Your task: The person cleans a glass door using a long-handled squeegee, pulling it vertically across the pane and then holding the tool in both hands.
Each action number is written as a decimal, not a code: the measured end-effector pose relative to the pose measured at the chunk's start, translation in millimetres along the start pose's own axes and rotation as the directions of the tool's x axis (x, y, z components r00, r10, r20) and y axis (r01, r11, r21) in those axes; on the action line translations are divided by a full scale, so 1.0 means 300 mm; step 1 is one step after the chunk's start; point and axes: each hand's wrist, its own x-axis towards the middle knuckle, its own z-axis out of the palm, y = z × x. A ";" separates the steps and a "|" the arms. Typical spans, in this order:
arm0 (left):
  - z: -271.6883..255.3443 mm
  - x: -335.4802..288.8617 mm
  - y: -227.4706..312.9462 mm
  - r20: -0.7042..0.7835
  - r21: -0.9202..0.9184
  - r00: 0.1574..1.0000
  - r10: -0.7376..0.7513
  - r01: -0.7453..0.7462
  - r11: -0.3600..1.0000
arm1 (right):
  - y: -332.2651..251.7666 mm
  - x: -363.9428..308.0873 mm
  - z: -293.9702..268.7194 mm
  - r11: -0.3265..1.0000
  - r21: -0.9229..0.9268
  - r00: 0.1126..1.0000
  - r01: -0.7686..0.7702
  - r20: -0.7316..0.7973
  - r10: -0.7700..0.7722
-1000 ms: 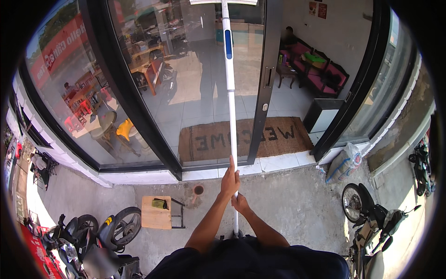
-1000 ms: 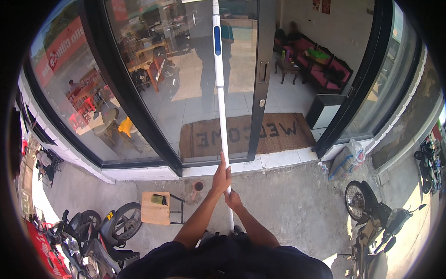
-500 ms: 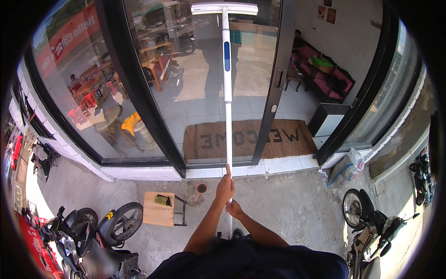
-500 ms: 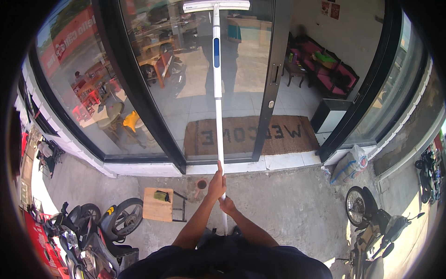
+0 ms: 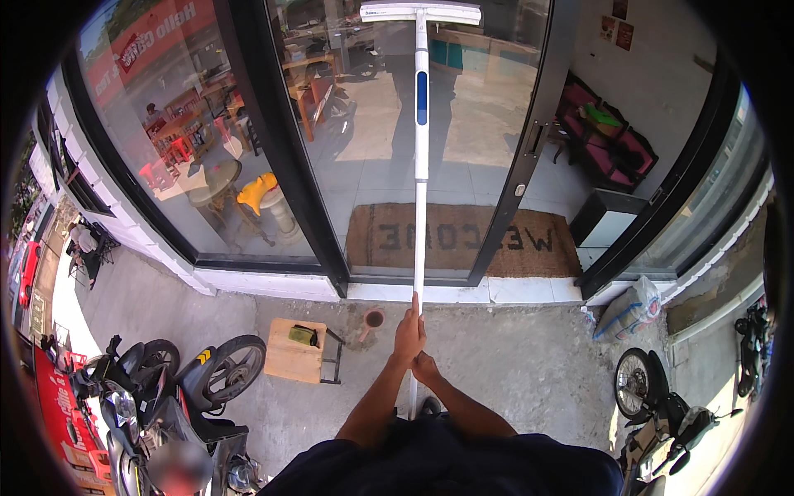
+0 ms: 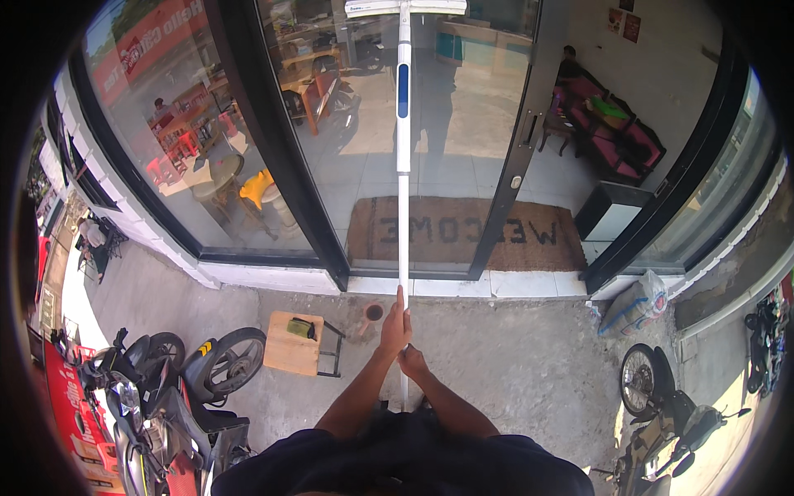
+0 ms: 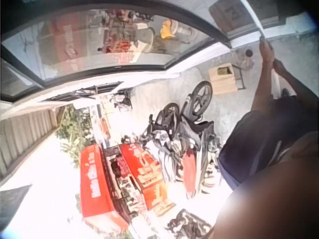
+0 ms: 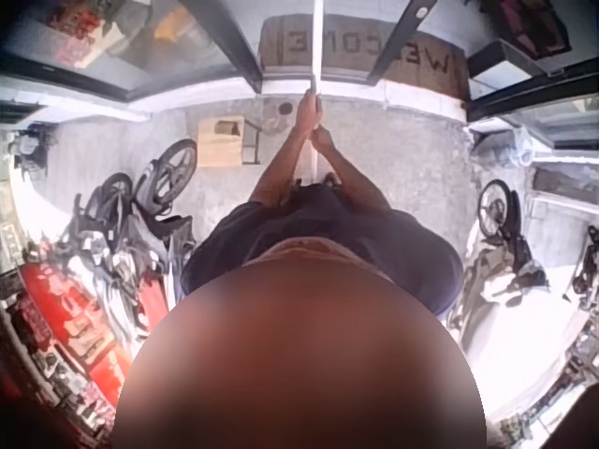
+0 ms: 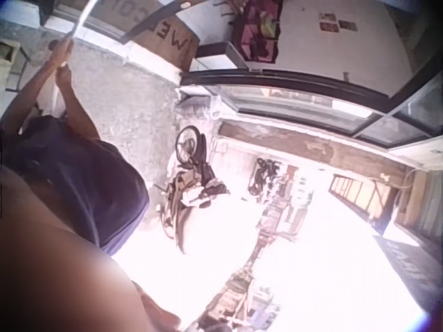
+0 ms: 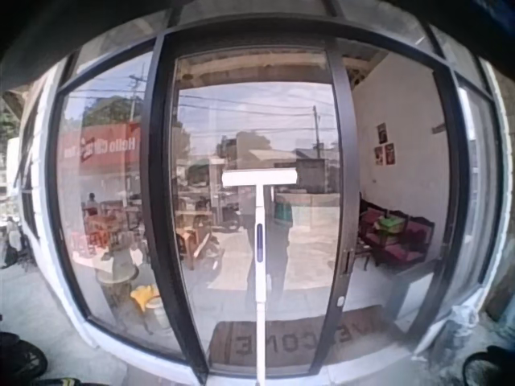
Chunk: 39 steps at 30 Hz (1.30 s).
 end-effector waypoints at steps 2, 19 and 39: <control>-0.045 0.139 0.039 -0.055 -0.020 0.996 0.076 -0.077 0.997 | -0.090 0.080 -0.043 0.997 0.058 0.994 0.050 -0.101 -0.044; -0.169 -0.077 -0.196 0.248 -0.117 0.951 -0.187 0.221 0.968 | 0.062 0.090 0.204 0.955 0.076 0.881 -0.288 0.411 0.234; -0.774 0.331 -0.029 0.026 -0.140 0.996 -0.084 0.087 0.986 | -0.723 0.254 0.212 0.994 0.017 0.994 0.109 -0.021 -0.108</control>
